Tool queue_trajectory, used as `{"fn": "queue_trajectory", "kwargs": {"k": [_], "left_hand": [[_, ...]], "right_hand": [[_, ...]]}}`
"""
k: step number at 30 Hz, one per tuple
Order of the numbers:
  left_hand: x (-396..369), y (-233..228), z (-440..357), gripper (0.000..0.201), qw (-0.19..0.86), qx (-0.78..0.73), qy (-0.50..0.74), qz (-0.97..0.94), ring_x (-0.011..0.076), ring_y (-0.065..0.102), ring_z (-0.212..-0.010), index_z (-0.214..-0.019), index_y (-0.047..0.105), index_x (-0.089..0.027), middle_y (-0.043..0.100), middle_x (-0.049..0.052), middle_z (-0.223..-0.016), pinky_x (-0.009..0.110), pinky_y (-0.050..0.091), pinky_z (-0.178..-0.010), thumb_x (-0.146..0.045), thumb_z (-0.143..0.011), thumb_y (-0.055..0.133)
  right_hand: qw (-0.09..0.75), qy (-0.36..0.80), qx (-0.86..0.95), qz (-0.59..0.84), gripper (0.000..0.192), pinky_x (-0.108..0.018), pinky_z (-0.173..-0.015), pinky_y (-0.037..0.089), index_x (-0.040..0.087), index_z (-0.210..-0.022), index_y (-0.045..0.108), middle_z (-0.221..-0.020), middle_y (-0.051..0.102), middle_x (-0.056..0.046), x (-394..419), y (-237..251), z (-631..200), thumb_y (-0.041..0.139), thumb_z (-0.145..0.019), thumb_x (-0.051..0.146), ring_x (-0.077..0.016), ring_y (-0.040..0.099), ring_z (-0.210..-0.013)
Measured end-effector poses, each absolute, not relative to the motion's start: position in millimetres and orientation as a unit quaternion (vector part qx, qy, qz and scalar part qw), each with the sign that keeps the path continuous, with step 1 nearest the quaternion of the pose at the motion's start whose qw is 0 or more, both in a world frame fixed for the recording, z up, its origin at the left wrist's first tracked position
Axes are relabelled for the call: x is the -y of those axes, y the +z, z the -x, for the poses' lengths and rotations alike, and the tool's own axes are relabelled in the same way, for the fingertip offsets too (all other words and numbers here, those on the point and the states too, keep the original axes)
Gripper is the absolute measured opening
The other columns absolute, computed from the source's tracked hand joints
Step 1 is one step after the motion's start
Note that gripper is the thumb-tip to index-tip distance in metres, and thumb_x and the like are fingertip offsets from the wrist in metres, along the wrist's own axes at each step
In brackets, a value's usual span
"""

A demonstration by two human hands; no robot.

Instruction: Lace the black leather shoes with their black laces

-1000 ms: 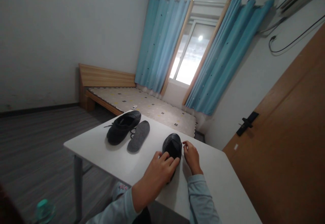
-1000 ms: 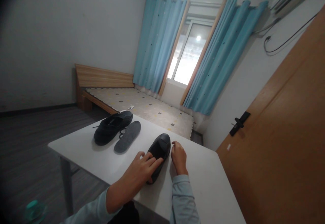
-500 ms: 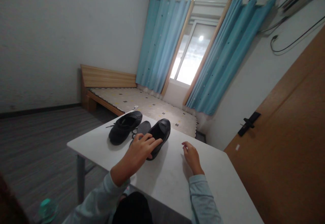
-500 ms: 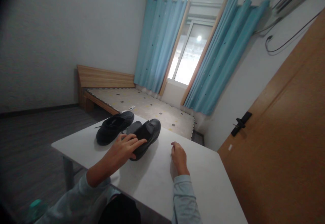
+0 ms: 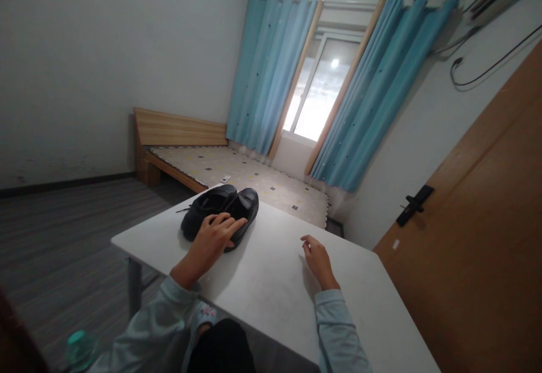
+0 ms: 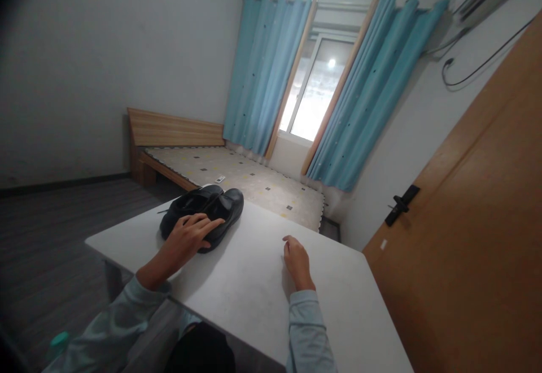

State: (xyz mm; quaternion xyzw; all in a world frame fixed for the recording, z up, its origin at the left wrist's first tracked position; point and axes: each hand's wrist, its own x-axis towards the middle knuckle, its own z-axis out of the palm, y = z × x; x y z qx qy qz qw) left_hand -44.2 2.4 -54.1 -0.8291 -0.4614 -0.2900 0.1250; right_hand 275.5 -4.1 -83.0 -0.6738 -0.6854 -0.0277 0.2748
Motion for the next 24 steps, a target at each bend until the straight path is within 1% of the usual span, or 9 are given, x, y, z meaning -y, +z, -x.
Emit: {"fn": "queue_trajectory", "kwargs": {"k": [3,10,13,16,20,24], "left_hand": [[-5.5,-57.6,44.5,0.053,0.119,0.47,-0.279,0.829,0.0243,0.048,-0.114,-0.122,0.05,-0.027,0.063,0.006,-0.109,0.039,0.033,-0.091,-0.006,-0.075,0.059],[-6.8,-50.7,43.6,0.058,0.088,0.511,-0.229,0.824,0.0244,0.047,-0.112,-0.122,0.048,-0.025,0.06,0.006,-0.109,0.03,0.04,-0.078,-0.007,-0.069,0.064],[-6.8,-47.3,42.5,0.057,0.083,0.517,-0.221,0.823,0.0242,0.048,-0.11,-0.12,0.049,-0.024,0.06,0.007,-0.108,0.03,0.041,-0.076,-0.007,-0.068,0.065],[-7.2,-46.3,41.2,0.052,0.082,0.516,-0.229,0.821,0.0247,0.049,-0.108,-0.118,0.05,-0.023,0.06,0.008,-0.107,0.031,0.042,-0.079,-0.011,-0.07,0.066],[-7.6,-48.1,38.1,0.039,0.093,0.506,-0.257,0.818,0.0257,0.051,-0.107,-0.115,0.054,-0.019,0.061,0.011,-0.106,0.035,0.041,-0.085,-0.022,-0.077,0.061],[-6.9,-52.4,31.8,0.03,0.109,0.508,-0.303,0.799,0.0272,0.05,-0.11,-0.111,0.058,-0.017,0.062,0.012,-0.107,0.043,0.034,-0.096,-0.023,-0.081,0.054]], "right_hand": [[0.277,-0.026,0.686,0.672,0.03,-0.027,-0.075,0.043,0.02,-0.099,0.063,-0.091,0.069,-0.006,4.2,-83.3,-275.2,0.038,-0.082,0.015,-0.0187,0.064,-0.083],[0.274,-0.014,0.69,0.669,0.029,-0.027,-0.076,0.043,0.019,-0.097,0.063,-0.091,0.069,-0.006,4.7,-84.8,-274.4,0.039,-0.082,0.014,-0.0183,0.063,-0.083],[0.267,-0.008,0.694,0.669,0.029,-0.027,-0.077,0.043,0.019,-0.096,0.063,-0.091,0.069,-0.006,5.0,-84.0,-273.3,0.039,-0.082,0.015,-0.0186,0.063,-0.084],[0.263,-0.006,0.698,0.666,0.028,-0.027,-0.076,0.043,0.02,-0.095,0.064,-0.09,0.069,-0.006,5.7,-83.0,-271.5,0.04,-0.081,0.014,-0.0184,0.063,-0.084],[0.266,0.0,0.702,0.661,0.028,-0.026,-0.075,0.044,0.02,-0.094,0.065,-0.089,0.07,-0.005,6.8,-82.3,-269.4,0.041,-0.081,0.014,-0.0178,0.064,-0.081],[0.265,-0.001,0.706,0.657,0.028,-0.026,-0.074,0.044,0.02,-0.093,0.065,-0.088,0.07,-0.005,6.3,-83.4,-269.4,0.041,-0.081,0.014,-0.0181,0.064,-0.081]]}}
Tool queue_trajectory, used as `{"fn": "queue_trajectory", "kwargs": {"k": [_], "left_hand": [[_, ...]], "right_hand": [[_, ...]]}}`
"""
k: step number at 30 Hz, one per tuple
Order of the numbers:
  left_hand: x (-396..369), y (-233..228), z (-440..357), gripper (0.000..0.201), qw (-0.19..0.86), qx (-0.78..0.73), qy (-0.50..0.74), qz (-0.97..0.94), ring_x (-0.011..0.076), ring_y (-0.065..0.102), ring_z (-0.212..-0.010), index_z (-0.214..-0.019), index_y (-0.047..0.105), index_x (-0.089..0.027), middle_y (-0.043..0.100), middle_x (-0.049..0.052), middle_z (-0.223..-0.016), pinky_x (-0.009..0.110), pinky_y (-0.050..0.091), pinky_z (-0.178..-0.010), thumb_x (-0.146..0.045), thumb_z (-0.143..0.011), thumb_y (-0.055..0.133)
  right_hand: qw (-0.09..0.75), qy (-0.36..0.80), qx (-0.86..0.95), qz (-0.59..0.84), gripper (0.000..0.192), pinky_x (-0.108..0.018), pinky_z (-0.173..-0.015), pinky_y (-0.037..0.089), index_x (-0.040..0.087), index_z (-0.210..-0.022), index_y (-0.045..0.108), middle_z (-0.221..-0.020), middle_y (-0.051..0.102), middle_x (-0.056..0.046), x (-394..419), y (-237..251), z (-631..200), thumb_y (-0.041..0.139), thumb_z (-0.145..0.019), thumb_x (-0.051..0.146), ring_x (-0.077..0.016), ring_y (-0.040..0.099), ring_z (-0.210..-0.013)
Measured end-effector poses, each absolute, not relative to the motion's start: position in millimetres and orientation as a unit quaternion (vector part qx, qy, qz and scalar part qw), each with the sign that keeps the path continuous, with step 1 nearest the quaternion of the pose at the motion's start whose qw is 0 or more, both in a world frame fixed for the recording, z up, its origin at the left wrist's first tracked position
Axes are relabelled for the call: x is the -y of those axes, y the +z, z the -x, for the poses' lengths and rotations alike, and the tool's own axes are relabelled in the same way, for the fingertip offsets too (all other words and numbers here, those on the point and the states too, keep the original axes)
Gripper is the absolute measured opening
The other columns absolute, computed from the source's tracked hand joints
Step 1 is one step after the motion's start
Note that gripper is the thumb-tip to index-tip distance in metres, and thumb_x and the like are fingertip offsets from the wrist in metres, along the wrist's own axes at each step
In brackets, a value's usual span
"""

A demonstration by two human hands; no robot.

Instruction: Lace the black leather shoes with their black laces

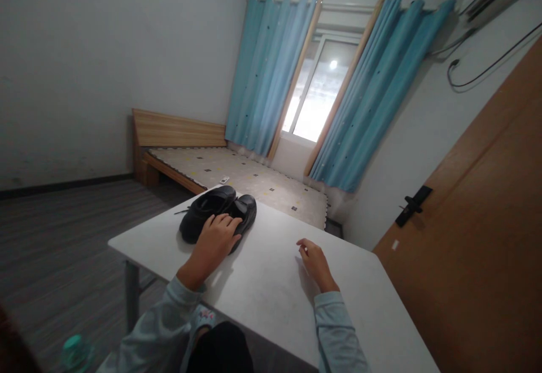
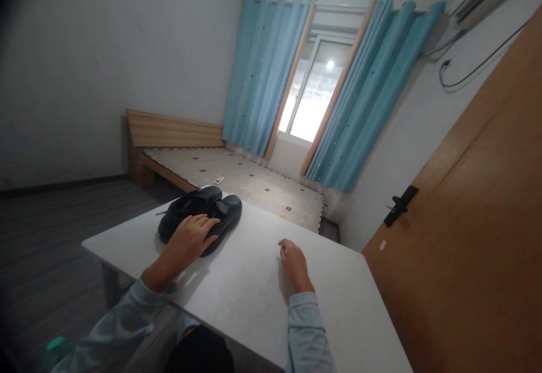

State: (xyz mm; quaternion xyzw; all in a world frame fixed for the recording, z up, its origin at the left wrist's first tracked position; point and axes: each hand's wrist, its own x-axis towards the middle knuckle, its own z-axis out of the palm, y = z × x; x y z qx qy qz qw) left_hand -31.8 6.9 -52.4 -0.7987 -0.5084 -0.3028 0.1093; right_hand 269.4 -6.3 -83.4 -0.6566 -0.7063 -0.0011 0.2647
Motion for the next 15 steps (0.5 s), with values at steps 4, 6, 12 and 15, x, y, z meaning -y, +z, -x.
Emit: {"fn": "queue_trajectory", "kwargs": {"k": [4,6,12,15], "left_hand": [[-4.6,-52.7,24.5,0.027,0.097,0.486,-0.341,0.799,0.0273,0.049,-0.113,-0.108,0.059,-0.018,0.062,0.01,-0.109,0.05,0.027,-0.101,-0.022,-0.084,0.049],[-2.2,-49.3,21.1,0.024,0.09,0.464,-0.354,0.807,0.0264,0.049,-0.113,-0.105,0.06,-0.018,0.063,0.009,-0.107,0.051,0.025,-0.103,-0.021,-0.085,0.047],[8.1,-35.5,5.6,0.018,0.053,0.4,-0.365,0.839,0.0201,0.055,-0.095,-0.097,0.061,-0.018,0.063,0.006,-0.097,0.039,0.038,-0.094,-0.02,-0.088,0.046],[12.5,-30.2,-9.3,0.016,0.036,0.373,-0.336,0.864,0.0186,0.057,-0.09,-0.097,0.06,-0.019,0.063,0.005,-0.095,0.033,0.044,-0.082,-0.021,-0.088,0.047]], "right_hand": [[0.258,-0.001,0.706,0.66,0.028,-0.026,-0.073,0.044,0.02,-0.093,0.065,-0.088,0.07,-0.006,5.5,-84.6,-269.8,0.041,-0.081,0.015,-0.018,0.064,-0.079],[0.252,0.001,0.705,0.662,0.028,-0.027,-0.074,0.044,0.019,-0.094,0.065,-0.088,0.07,-0.006,5.9,-84.1,-269.1,0.04,-0.081,0.015,-0.0185,0.064,-0.08],[0.247,0.007,0.706,0.663,0.027,-0.027,-0.074,0.043,0.019,-0.094,0.063,-0.089,0.069,-0.007,7.9,-80.5,-265.2,0.039,-0.082,0.016,-0.0184,0.063,-0.08],[0.25,0.005,0.708,0.66,0.027,-0.026,-0.074,0.043,0.019,-0.093,0.063,-0.088,0.069,-0.007,7.7,-79.6,-265.0,0.039,-0.082,0.015,-0.0181,0.063,-0.08]]}}
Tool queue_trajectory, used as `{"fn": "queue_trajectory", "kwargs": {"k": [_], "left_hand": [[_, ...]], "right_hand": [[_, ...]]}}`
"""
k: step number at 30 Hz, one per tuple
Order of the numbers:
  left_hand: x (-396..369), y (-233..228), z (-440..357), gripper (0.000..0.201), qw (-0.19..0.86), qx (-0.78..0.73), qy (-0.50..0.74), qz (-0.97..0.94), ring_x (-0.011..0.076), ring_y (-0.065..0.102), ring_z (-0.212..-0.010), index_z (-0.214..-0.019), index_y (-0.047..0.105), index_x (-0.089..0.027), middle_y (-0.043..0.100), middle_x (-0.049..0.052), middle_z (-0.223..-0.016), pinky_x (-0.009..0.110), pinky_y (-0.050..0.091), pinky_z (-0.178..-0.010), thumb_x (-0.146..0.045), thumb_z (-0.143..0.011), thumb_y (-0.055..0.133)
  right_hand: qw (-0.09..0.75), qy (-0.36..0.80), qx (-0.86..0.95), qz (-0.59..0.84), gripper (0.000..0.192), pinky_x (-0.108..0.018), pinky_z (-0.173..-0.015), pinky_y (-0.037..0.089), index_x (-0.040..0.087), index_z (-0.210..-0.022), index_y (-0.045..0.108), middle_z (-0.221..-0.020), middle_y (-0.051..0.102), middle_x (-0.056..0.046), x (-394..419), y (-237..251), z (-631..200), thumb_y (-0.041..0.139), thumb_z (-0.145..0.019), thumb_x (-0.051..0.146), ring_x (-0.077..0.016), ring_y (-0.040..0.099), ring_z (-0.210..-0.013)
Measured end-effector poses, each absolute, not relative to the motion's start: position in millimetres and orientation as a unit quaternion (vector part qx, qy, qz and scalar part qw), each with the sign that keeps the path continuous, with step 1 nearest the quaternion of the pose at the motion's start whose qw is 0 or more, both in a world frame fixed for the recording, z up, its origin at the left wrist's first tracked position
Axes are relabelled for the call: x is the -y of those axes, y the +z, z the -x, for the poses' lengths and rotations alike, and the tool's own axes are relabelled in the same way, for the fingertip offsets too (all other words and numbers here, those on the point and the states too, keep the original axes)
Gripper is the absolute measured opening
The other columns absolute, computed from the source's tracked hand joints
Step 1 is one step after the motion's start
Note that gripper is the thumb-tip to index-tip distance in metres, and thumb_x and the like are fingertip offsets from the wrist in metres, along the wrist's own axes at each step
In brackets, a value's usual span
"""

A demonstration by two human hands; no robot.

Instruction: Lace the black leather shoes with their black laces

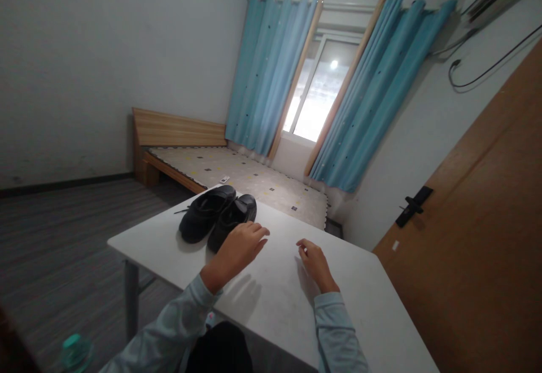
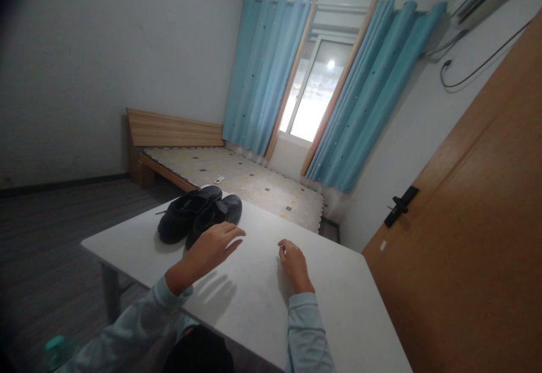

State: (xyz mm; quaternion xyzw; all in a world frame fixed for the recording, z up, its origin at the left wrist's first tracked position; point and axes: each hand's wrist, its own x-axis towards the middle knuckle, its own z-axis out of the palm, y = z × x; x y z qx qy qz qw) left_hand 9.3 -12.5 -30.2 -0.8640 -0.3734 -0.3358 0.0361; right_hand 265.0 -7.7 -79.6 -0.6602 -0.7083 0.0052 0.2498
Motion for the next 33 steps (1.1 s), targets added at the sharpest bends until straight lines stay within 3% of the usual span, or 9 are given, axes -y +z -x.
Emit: {"fn": "queue_trajectory", "kwargs": {"k": [10,13,19,33], "left_hand": [[3.9,-37.9,-82.7,0.013,0.048,0.275,-0.197,0.94,0.0204,0.061,-0.084,-0.096,0.059,-0.018,0.064,0.006,-0.089,0.031,0.048,-0.072,-0.023,-0.085,0.052],[-4.7,-55.7,-97.0,0.019,0.036,0.273,-0.184,0.943,0.022,0.062,-0.086,-0.103,0.056,-0.018,0.064,0.007,-0.094,0.033,0.05,-0.071,-0.024,-0.085,0.052],[-14.7,-79.7,-100.2,0.019,-0.004,0.282,-0.174,0.944,0.0228,0.061,-0.088,-0.1,0.059,-0.019,0.064,0.008,-0.094,0.035,0.05,-0.075,-0.021,-0.083,0.051],[-22.1,-77.8,-93.7,0.018,-0.006,0.32,-0.159,0.934,0.0236,0.063,-0.084,-0.095,0.063,-0.018,0.066,0.008,-0.089,0.034,0.05,-0.072,-0.02,-0.083,0.05]], "right_hand": [[0.256,0.022,0.703,0.663,0.023,-0.024,-0.072,0.042,0.018,-0.091,0.064,-0.088,0.069,-0.007,7.7,-76.2,-264.2,0.042,-0.082,0.017,-0.0168,0.062,-0.078],[0.253,0.024,0.702,0.665,0.022,-0.024,-0.073,0.042,0.018,-0.091,0.064,-0.087,0.069,-0.006,7.3,-76.3,-263.7,0.044,-0.081,0.017,-0.0167,0.062,-0.078],[0.246,0.022,0.711,0.658,0.023,-0.025,-0.073,0.042,0.018,-0.092,0.064,-0.087,0.068,-0.006,7.0,-77.5,-263.6,0.044,-0.081,0.018,-0.0171,0.061,-0.077],[0.232,0.02,0.716,0.658,0.023,-0.024,-0.07,0.042,0.019,-0.091,0.065,-0.086,0.068,-0.005,4.5,-79.6,-267.5,0.044,-0.081,0.018,-0.0157,0.061,-0.072]]}}
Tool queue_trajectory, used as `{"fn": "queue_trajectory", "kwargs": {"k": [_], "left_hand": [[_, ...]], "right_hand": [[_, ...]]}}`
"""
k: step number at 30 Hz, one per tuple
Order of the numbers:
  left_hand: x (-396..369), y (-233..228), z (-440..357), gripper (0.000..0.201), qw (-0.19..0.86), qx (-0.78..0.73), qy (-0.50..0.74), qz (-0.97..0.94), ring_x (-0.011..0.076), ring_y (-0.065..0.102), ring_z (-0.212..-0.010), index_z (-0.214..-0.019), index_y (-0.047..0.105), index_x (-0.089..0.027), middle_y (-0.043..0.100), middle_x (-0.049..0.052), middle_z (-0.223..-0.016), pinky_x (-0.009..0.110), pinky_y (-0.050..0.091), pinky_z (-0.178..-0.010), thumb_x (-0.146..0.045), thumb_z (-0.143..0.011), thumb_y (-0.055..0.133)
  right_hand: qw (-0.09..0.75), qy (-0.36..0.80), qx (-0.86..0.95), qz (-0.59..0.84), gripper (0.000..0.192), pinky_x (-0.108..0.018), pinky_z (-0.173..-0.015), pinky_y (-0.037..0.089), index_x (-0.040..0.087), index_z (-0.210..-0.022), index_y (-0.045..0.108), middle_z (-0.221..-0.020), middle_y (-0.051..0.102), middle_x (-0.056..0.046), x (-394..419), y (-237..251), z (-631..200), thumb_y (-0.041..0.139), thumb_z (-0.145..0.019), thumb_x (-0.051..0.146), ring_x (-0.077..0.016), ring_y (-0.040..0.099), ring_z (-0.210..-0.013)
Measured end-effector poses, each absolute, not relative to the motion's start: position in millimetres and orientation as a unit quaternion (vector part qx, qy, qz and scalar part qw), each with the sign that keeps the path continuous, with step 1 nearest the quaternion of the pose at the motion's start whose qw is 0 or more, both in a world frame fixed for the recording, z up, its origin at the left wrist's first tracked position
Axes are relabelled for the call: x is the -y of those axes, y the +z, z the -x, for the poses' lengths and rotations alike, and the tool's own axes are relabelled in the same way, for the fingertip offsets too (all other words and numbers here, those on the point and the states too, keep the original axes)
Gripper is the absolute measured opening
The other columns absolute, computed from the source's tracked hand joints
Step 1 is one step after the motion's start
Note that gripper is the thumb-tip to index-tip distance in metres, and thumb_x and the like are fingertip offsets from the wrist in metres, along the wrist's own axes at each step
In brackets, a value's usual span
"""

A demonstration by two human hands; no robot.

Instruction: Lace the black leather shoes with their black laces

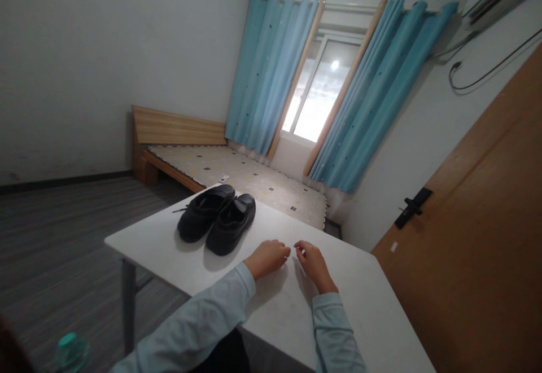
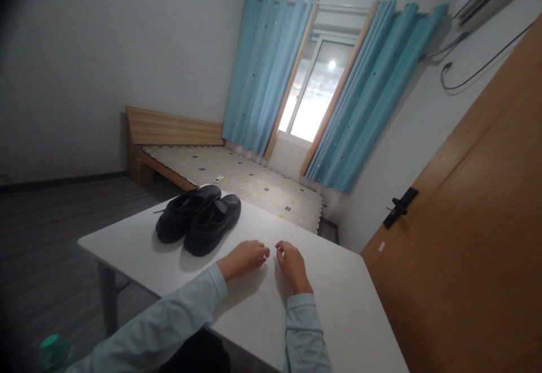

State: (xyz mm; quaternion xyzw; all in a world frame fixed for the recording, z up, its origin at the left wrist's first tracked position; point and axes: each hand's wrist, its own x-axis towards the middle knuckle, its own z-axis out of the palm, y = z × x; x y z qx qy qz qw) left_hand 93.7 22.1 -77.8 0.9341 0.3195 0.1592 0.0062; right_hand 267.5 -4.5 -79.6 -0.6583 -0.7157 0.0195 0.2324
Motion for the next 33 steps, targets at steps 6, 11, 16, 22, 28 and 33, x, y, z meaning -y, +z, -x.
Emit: {"fn": "queue_trajectory", "kwargs": {"k": [6,11,16,22,28,33], "left_hand": [[-11.5,-46.2,-71.8,0.016,-0.024,-0.351,0.163,-0.922,0.0237,0.062,-0.086,-0.096,0.062,-0.017,0.066,0.009,-0.092,0.033,0.049,-0.071,-0.023,-0.084,0.054],[5.3,-15.7,-38.0,0.017,-0.036,-0.375,0.225,-0.898,0.0204,0.06,-0.086,-0.099,0.061,-0.018,0.065,0.007,-0.092,0.031,0.045,-0.074,-0.024,-0.087,0.05],[5.5,-13.1,-2.0,0.018,-0.08,-0.44,0.288,-0.847,0.0224,0.056,-0.095,-0.1,0.062,-0.021,0.064,0.007,-0.096,0.038,0.038,-0.089,-0.025,-0.085,0.052],[-7.0,-34.8,26.6,0.049,-0.066,-0.531,0.191,-0.823,0.0271,0.05,-0.104,-0.12,0.051,-0.023,0.059,0.008,-0.111,0.042,0.038,-0.088,-0.022,-0.073,0.065],[-11.6,-39.8,35.7,0.069,-0.064,-0.538,0.151,-0.827,0.0243,0.052,-0.106,-0.133,0.032,-0.018,0.058,0.012,-0.114,0.031,0.043,-0.079,-0.007,-0.072,0.061],[-20.5,-30.6,41.5,0.044,-0.025,-0.52,0.144,-0.842,0.0225,0.058,-0.101,-0.113,0.051,-0.019,0.064,0.008,-0.104,0.031,0.042,-0.08,-0.004,-0.073,0.058]], "right_hand": [[0.229,0.018,0.718,0.657,0.024,-0.024,-0.072,0.043,0.019,-0.093,0.065,-0.087,0.068,-0.006,3.2,-81.0,-270.0,0.043,-0.082,0.017,-0.0158,0.061,-0.075],[0.227,0.014,0.715,0.662,0.024,-0.023,-0.072,0.043,0.019,-0.092,0.065,-0.087,0.068,-0.005,2.8,-81.5,-269.7,0.044,-0.082,0.017,-0.016,0.061,-0.077],[0.217,0.011,0.71,0.67,0.024,-0.023,-0.072,0.042,0.019,-0.093,0.065,-0.088,0.068,-0.005,3.1,-81.9,-269.7,0.044,-0.082,0.016,-0.0155,0.061,-0.075],[0.208,0.009,0.711,0.672,0.024,-0.023,-0.072,0.043,0.019,-0.094,0.065,-0.09,0.069,-0.005,3.4,-81.3,-269.5,0.044,-0.082,0.016,-0.0158,0.062,-0.076],[0.207,0.014,0.707,0.676,0.023,-0.023,-0.072,0.043,0.019,-0.094,0.065,-0.09,0.069,-0.005,5.3,-78.4,-267.2,0.045,-0.083,0.016,-0.0156,0.062,-0.077],[0.211,0.012,0.707,0.675,0.023,-0.023,-0.072,0.042,0.019,-0.093,0.065,-0.088,0.068,-0.005,4.5,-79.8,-269.3,0.045,-0.082,0.017,-0.0156,0.062,-0.076]]}}
